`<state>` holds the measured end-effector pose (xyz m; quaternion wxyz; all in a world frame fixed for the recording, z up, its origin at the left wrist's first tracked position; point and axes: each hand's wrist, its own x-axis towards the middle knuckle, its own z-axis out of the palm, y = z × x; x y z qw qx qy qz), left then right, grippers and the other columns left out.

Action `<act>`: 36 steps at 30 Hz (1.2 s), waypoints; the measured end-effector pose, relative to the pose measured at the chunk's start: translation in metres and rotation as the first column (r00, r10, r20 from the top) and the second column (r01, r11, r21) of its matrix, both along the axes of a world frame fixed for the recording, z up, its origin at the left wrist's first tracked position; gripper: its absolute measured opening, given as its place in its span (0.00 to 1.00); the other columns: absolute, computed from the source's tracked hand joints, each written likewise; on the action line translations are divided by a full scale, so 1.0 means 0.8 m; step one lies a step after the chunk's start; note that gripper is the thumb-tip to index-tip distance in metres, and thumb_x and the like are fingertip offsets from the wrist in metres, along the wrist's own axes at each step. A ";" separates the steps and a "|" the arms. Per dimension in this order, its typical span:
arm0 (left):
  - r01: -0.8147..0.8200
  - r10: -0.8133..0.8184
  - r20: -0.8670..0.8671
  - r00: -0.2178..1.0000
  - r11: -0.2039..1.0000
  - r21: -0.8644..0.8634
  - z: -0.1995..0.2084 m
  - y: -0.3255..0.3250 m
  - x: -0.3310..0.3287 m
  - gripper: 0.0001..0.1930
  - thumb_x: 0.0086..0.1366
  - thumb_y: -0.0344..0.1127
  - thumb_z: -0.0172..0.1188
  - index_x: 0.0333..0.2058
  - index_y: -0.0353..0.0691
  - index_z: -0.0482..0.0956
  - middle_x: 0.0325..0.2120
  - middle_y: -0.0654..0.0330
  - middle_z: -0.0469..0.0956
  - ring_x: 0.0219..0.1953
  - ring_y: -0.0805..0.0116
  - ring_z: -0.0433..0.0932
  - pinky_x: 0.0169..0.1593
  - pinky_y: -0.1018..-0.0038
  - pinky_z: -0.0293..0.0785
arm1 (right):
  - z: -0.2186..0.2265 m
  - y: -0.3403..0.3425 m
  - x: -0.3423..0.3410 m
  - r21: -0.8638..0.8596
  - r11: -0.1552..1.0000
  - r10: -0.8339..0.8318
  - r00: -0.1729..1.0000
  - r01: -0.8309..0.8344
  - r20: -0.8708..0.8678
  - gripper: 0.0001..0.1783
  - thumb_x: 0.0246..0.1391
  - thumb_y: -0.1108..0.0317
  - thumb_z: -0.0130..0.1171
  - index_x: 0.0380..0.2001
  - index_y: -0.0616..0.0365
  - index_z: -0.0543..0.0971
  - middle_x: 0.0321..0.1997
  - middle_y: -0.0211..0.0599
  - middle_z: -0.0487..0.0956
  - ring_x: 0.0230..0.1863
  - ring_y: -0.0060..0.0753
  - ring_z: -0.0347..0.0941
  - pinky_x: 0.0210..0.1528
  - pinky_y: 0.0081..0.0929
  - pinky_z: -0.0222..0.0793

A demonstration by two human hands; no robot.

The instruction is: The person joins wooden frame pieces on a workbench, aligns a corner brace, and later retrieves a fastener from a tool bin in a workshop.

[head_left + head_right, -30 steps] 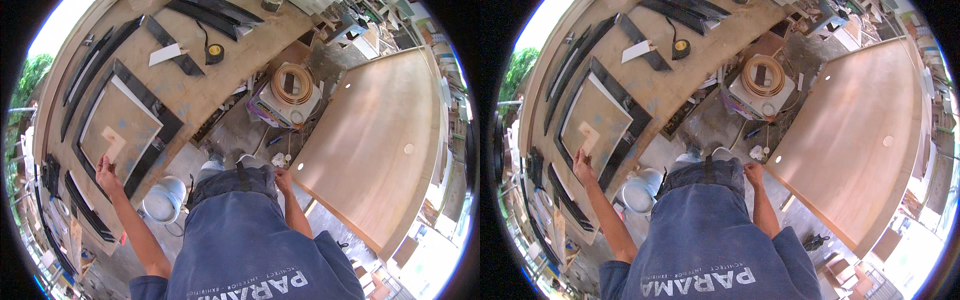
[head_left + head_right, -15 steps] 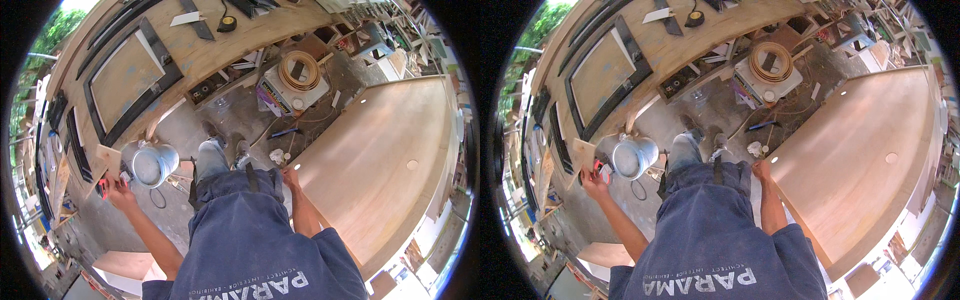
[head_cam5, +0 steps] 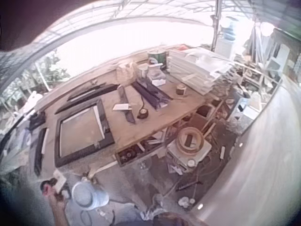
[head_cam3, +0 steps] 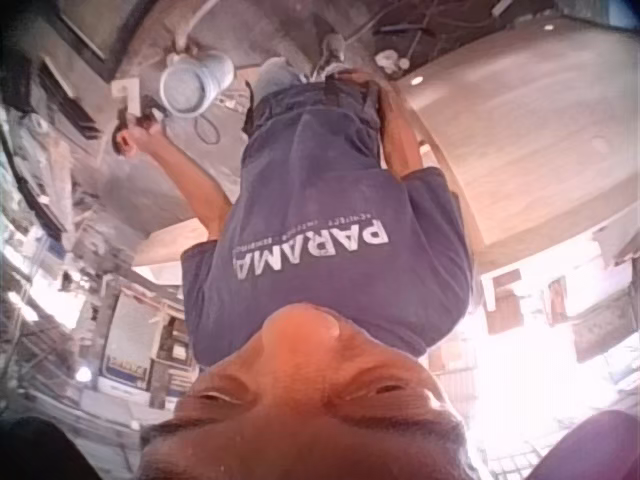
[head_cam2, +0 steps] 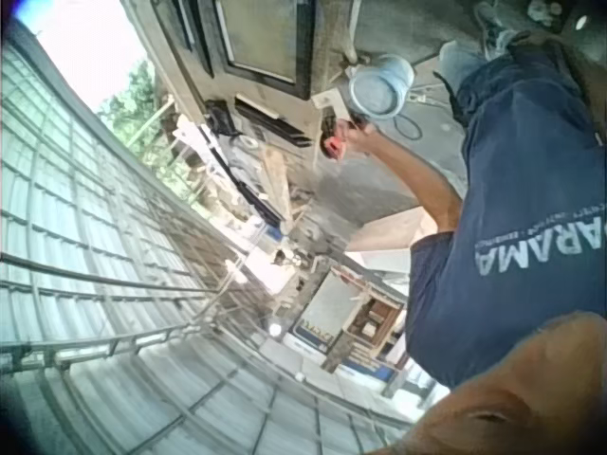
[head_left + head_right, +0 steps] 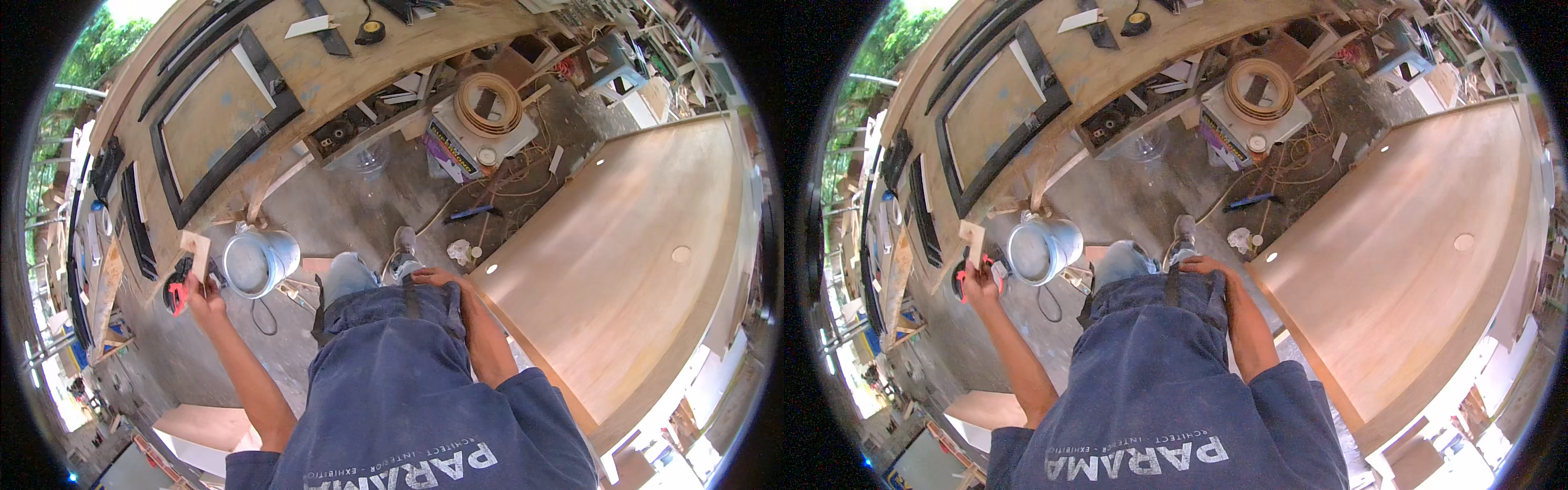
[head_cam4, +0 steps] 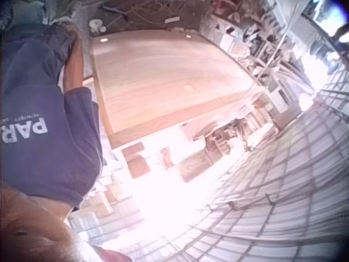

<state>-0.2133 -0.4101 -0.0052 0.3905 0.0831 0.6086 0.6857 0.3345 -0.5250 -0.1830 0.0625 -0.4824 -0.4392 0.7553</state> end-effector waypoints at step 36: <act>0.098 -0.128 -0.890 0.437 0.991 -0.094 -0.093 -0.013 -0.040 0.11 0.59 0.27 0.59 0.41 0.32 0.81 0.36 0.54 0.81 0.38 0.64 0.78 0.46 0.70 0.73 | -0.003 -0.128 -0.150 0.428 0.844 -0.535 0.544 0.322 0.646 0.17 0.53 0.53 0.60 0.32 0.56 0.83 0.37 0.55 0.81 0.42 0.58 0.78 0.43 0.48 0.71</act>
